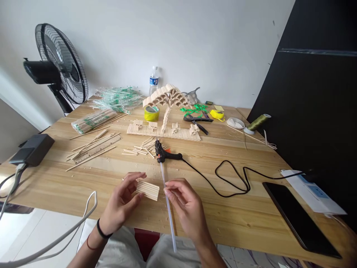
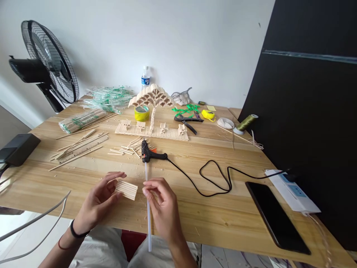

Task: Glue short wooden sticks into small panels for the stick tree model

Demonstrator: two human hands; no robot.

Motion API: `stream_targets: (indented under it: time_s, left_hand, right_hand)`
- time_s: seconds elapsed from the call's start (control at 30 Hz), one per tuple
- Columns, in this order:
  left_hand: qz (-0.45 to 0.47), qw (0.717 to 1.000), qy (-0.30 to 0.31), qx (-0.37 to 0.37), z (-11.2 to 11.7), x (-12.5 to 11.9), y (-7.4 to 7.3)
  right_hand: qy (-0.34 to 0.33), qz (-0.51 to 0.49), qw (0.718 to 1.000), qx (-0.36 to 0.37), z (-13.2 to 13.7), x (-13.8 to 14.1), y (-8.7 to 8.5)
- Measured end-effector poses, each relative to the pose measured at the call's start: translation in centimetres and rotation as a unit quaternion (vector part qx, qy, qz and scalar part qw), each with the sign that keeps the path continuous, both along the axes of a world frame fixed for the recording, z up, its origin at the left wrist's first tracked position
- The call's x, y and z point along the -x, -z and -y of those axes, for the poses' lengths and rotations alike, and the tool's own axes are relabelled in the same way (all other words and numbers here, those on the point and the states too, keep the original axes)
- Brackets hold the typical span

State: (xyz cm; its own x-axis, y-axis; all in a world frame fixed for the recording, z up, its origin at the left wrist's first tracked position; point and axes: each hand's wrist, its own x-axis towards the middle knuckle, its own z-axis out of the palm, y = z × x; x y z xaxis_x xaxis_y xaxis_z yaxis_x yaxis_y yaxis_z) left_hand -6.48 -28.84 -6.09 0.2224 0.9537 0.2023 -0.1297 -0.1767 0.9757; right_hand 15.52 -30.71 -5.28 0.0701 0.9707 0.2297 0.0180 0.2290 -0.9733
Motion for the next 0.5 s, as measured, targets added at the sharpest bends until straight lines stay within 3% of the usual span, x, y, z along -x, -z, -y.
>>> stream_targets:
  time_s: [0.17,0.5]
  left_hand:
    - [-0.017,1.000,0.019,0.012,0.3,0.3,0.4]
    - [-0.075,0.995,0.063,0.006,0.7,0.5,-0.3]
  right_hand:
    - [-0.006,0.015,1.000,-0.006,-1.4,-1.5,-1.4]
    - [-0.128,0.019,0.990,0.048,-2.9,1.2,-1.4]
